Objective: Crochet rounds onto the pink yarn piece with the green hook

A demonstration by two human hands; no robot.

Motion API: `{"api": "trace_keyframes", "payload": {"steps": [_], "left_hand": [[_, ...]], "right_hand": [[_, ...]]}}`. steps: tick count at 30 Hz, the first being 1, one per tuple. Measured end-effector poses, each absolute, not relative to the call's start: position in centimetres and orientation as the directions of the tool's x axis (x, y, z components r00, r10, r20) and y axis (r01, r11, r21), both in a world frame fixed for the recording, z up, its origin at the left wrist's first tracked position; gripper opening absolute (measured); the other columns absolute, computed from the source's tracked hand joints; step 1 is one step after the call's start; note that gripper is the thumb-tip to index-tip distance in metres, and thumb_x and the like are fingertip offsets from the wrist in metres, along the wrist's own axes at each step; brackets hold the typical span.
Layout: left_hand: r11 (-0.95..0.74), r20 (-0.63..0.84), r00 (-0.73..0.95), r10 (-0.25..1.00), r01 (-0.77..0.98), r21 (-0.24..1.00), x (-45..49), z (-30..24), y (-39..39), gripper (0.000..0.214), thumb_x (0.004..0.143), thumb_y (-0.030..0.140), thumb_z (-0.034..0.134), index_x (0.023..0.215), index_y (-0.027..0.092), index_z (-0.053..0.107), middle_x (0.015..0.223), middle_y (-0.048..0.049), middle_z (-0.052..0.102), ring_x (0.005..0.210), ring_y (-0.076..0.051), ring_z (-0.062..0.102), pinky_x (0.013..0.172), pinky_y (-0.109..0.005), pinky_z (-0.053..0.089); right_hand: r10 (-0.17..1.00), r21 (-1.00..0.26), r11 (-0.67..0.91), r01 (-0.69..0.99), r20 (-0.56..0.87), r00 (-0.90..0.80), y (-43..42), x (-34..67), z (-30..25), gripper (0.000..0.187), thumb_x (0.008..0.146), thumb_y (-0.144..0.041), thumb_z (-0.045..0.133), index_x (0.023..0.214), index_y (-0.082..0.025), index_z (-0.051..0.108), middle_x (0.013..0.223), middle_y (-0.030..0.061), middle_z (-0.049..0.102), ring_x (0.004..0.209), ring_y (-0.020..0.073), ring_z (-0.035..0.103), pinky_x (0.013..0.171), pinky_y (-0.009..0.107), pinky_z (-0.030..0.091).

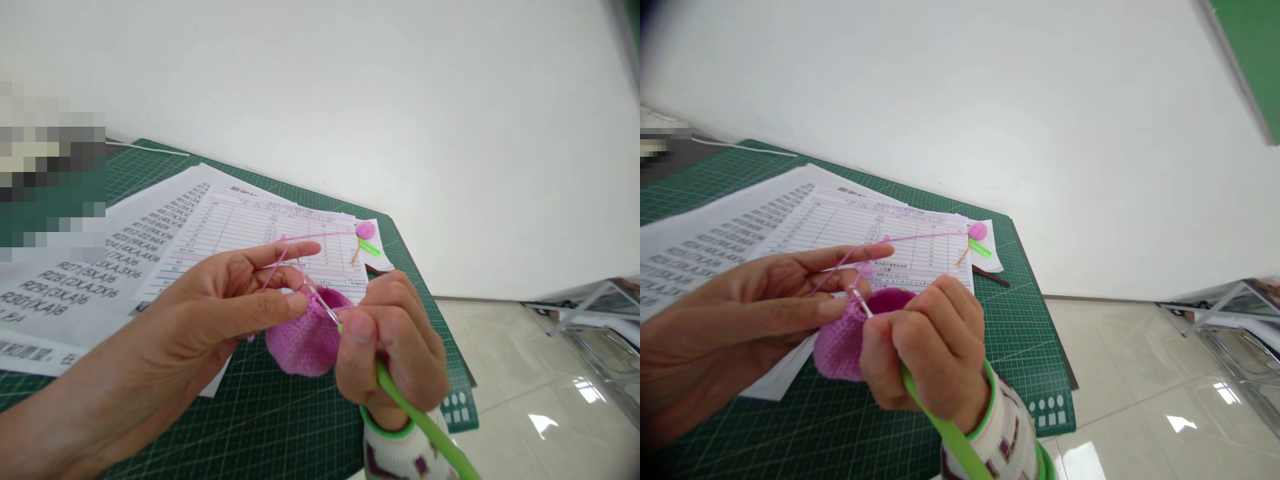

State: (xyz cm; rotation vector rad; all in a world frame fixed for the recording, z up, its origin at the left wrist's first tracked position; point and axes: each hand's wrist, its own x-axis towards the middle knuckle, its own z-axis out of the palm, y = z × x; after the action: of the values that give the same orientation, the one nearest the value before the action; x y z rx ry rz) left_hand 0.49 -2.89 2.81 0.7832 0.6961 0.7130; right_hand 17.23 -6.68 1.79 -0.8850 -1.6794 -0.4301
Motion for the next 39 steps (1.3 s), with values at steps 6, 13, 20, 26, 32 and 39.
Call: {"api": "trace_keyframes", "payload": {"steps": [6, 13, 20, 26, 32, 39], "left_hand": [[0.575, -0.324, 0.601, 0.731, -0.286, 0.766, 0.8, 3.7, -3.2, 0.048, 0.082, 0.022, 0.075, 0.128, 0.031, 0.066, 0.078, 0.0042, 0.074, 0.077, -0.01, 0.067, 0.071, -0.011, 0.053], [0.545, -0.329, 0.59, 0.737, -0.232, 0.806, 0.6, 4.0, -3.2, 0.045, 0.082, 0.022, 0.076, 0.125, 0.032, 0.068, 0.074, 0.007, 0.073, 0.072, -0.009, 0.066, 0.069, -0.01, 0.052], [0.481, -0.268, 0.599, 0.755, -0.228, 0.846, 0.8, 4.0, -3.2, 0.046, 0.082, 0.022, 0.076, 0.126, 0.031, 0.066, 0.071, 0.0064, 0.069, 0.066, -0.009, 0.061, 0.065, -0.011, 0.051], [0.464, -0.235, 0.633, 0.738, -0.223, 0.857, 0.8, 3.4, -3.1, 0.05, 0.082, 0.022, 0.076, 0.128, 0.034, 0.064, 0.072, 0.0063, 0.067, 0.064, -0.008, 0.058, 0.065, -0.012, 0.049], [0.494, -0.208, 0.691, 0.692, -0.244, 0.835, 1.1, 2.6, -3.1, 0.054, 0.082, 0.019, 0.076, 0.131, 0.038, 0.061, 0.072, 0.0047, 0.066, 0.064, -0.008, 0.057, 0.06, -0.012, 0.049], [0.398, -0.182, 0.607, 0.774, -0.244, 0.884, 1.4, 2.8, -3.3, 0.055, 0.079, 0.022, 0.08, 0.129, 0.037, 0.063, 0.078, 0.0026, 0.072, 0.064, -0.01, 0.059, 0.059, -0.015, 0.051]], "right_hand": [[0.368, -0.262, 0.706, 0.658, 0.93, -0.024, -7.2, 17.6, 2.6, 0.029, 0.088, -0.005, 0.048, 0.062, -0.018, 0.048, 0.054, -0.0038, 0.039, 0.051, 0.0099, 0.038, 0.049, 0.03, 0.03], [0.457, -0.411, 0.695, 0.591, 0.886, 0.078, -7.6, 18.1, 3.1, 0.033, 0.091, -0.013, 0.05, 0.059, -0.02, 0.045, 0.053, -0.004, 0.036, 0.05, 0.0096, 0.036, 0.048, 0.03, 0.028], [0.611, -0.572, 0.659, 0.488, 0.786, 0.094, -7.7, 18.7, 3.0, 0.034, 0.096, -0.022, 0.045, 0.062, -0.022, 0.044, 0.053, -0.005, 0.032, 0.05, 0.0111, 0.036, 0.05, 0.029, 0.036], [0.583, -0.533, 0.699, 0.477, 0.811, 0.051, -7.3, 18.0, 3.0, 0.035, 0.091, -0.016, 0.049, 0.059, -0.02, 0.037, 0.054, -0.0049, 0.033, 0.051, 0.0091, 0.034, 0.047, 0.028, 0.029], [0.476, -0.304, 0.654, 0.693, 0.877, -0.064, -7.1, 17.7, 3.0, 0.037, 0.086, -0.007, 0.053, 0.06, -0.021, 0.03, 0.056, -0.0047, 0.032, 0.055, 0.0094, 0.03, 0.05, 0.029, 0.027], [0.47, -0.277, 0.592, 0.757, 0.882, -0.045, -7.2, 17.7, 2.6, 0.024, 0.094, -0.019, 0.051, 0.07, -0.019, 0.052, 0.06, -0.0015, 0.051, 0.057, 0.011, 0.045, 0.052, 0.029, 0.038]]}}
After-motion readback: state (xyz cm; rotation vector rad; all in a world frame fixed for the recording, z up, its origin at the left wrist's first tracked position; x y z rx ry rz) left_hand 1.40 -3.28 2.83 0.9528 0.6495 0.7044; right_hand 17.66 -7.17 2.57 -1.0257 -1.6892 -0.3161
